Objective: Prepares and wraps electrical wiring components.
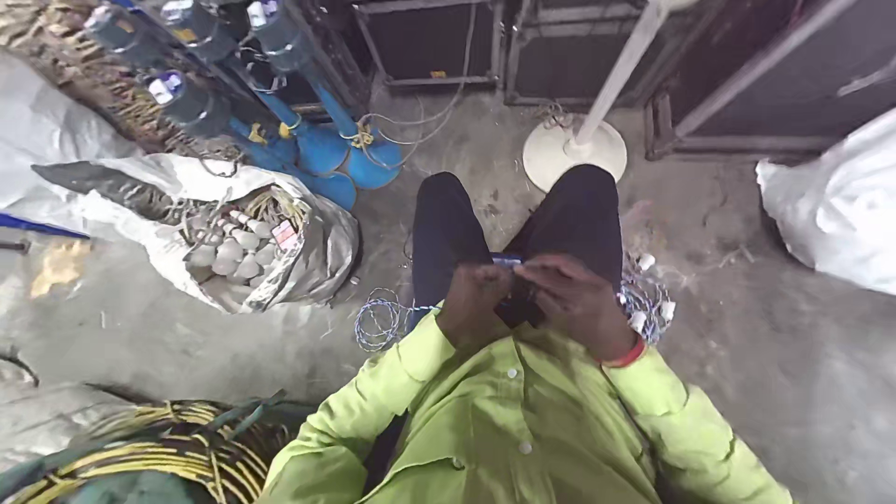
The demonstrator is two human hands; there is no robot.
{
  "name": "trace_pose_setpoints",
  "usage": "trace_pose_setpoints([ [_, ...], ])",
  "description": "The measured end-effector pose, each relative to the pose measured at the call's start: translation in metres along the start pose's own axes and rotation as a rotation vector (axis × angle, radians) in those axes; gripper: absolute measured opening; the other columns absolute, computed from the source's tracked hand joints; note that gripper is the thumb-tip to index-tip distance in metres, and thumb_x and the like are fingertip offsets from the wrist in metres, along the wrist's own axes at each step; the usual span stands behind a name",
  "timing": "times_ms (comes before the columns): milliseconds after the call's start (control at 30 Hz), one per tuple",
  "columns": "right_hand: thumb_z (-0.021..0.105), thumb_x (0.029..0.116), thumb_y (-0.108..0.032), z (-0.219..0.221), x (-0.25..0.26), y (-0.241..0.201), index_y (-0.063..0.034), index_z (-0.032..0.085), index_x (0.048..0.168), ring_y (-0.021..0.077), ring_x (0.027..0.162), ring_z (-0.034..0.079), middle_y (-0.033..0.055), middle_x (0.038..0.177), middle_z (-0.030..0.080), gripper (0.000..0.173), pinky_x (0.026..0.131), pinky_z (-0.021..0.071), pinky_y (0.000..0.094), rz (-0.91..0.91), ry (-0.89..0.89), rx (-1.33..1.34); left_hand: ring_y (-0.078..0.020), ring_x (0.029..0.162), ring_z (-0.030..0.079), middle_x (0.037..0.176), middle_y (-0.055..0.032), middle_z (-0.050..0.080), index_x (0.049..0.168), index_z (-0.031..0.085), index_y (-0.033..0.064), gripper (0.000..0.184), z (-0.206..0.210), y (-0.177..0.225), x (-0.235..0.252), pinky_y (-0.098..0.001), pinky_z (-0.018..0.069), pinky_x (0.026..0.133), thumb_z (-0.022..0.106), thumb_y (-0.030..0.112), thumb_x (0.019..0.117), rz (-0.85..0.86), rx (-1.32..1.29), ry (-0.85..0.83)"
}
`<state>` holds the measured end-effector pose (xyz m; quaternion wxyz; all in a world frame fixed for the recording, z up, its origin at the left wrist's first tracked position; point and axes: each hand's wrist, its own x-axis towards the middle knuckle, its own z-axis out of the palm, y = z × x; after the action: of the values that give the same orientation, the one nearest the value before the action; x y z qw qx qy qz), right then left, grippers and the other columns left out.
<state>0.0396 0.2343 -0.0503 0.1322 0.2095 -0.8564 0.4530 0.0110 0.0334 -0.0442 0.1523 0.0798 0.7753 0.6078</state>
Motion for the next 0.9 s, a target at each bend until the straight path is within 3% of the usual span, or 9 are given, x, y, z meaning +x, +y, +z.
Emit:
trace_pose_setpoints([
  [100, 0.065, 0.0973, -0.009, 0.004, 0.006, -0.002, -0.0105, 0.081, 0.107, 0.0166, 0.099, 0.07, 0.0133, 0.108, 0.073, 0.018, 0.09, 0.0575, 0.0278, -0.085, 0.087, -0.072, 0.001, 0.064, 0.059, 0.068, 0.0045, 0.065, 0.079, 0.072, 0.0018, 0.024, -0.007, -0.001, 0.001, -0.0207, 0.0518, 0.063, 0.063, 0.012, 0.0989, 0.035, -0.124, -0.111],
  [200, 0.057, 0.0964, -0.006, 0.001, 0.009, -0.003, -0.0009, 0.078, 0.108, 0.0093, 0.098, 0.071, 0.0119, 0.106, 0.075, 0.025, 0.088, 0.0578, 0.0223, 0.057, 0.116, 0.038, 0.0021, 0.066, 0.056, 0.071, 0.005, 0.062, 0.084, 0.069, -0.0013, 0.026, -0.007, -0.005, 0.0, -0.0193, 0.0486, 0.066, 0.056, 0.012, 0.1026, 0.118, -0.31, -0.262],
  [333, 0.055, 0.0957, -0.002, 0.003, 0.011, -0.008, 0.0073, 0.07, 0.112, 0.0, 0.086, 0.07, 0.0018, 0.1, 0.075, 0.024, 0.078, 0.0595, 0.019, 0.263, 0.2, 0.284, 0.0057, 0.054, 0.044, 0.063, 0.0105, 0.053, 0.083, 0.067, 0.0005, 0.027, -0.005, -0.008, 0.003, -0.0142, 0.0368, 0.052, 0.054, 0.012, 0.1031, 0.136, -0.475, -0.337],
  [400, 0.055, 0.0966, -0.001, 0.005, 0.014, -0.007, 0.0063, 0.069, 0.114, 0.0001, 0.082, 0.07, -0.0018, 0.098, 0.075, 0.024, 0.075, 0.0603, 0.0203, 0.34, 0.245, 0.332, 0.0054, 0.054, 0.043, 0.066, 0.0089, 0.055, 0.093, 0.07, -0.0014, 0.022, -0.003, -0.008, 0.002, -0.0138, 0.0362, 0.051, 0.055, 0.011, 0.1027, 0.128, -0.552, -0.335],
  [433, 0.055, 0.0968, -0.001, 0.006, 0.014, -0.005, 0.0052, 0.069, 0.114, 0.0002, 0.08, 0.069, -0.0034, 0.096, 0.074, 0.024, 0.073, 0.0604, 0.0207, 0.363, 0.262, 0.35, 0.0047, 0.058, 0.048, 0.071, 0.0049, 0.062, 0.097, 0.072, -0.0044, 0.02, -0.001, -0.007, 0.002, -0.0144, 0.0405, 0.055, 0.059, 0.009, 0.1009, 0.157, -0.541, -0.302],
  [500, 0.054, 0.0955, 0.001, 0.011, 0.014, -0.006, 0.0043, 0.069, 0.114, -0.0002, 0.075, 0.068, -0.0054, 0.092, 0.074, 0.025, 0.067, 0.0593, 0.02, 0.39, 0.3, 0.365, -0.0003, 0.068, 0.058, 0.077, -0.0019, 0.068, 0.092, 0.074, -0.0053, 0.018, 0.002, -0.003, 0.002, -0.0198, 0.0495, 0.066, 0.067, 0.01, 0.0974, 0.191, -0.466, -0.234],
  [667, 0.049, 0.0971, 0.003, 0.019, 0.014, -0.009, 0.0021, 0.067, 0.116, 0.0009, 0.075, 0.068, -0.0077, 0.092, 0.073, 0.026, 0.067, 0.0595, 0.0207, 0.473, 0.324, 0.439, -0.0086, 0.068, 0.063, 0.076, -0.0084, 0.071, 0.088, 0.076, -0.0036, 0.024, 0.002, 0.005, -0.001, -0.0304, 0.0519, 0.067, 0.073, 0.019, 0.0953, 0.141, -0.275, -0.177],
  [800, 0.048, 0.0966, 0.005, 0.022, 0.015, -0.009, 0.0024, 0.066, 0.116, 0.0008, 0.07, 0.066, -0.0081, 0.087, 0.071, 0.027, 0.063, 0.0585, 0.0205, 0.51, 0.305, 0.47, -0.0073, 0.057, 0.053, 0.064, -0.004, 0.063, 0.079, 0.073, -0.0024, 0.03, 0.01, 0.004, -0.006, -0.0293, 0.045, 0.057, 0.077, 0.023, 0.0928, 0.102, -0.282, -0.118],
  [900, 0.045, 0.0987, 0.004, 0.022, 0.015, -0.007, 0.0002, 0.065, 0.116, 0.0018, 0.07, 0.067, -0.0092, 0.085, 0.071, 0.027, 0.064, 0.0593, 0.021, 0.57, 0.29, 0.518, -0.0104, 0.057, 0.052, 0.063, -0.0046, 0.06, 0.075, 0.07, -0.0017, 0.035, 0.014, 0.001, -0.006, -0.0322, 0.0435, 0.057, 0.074, 0.027, 0.0947, 0.093, -0.252, -0.09],
])
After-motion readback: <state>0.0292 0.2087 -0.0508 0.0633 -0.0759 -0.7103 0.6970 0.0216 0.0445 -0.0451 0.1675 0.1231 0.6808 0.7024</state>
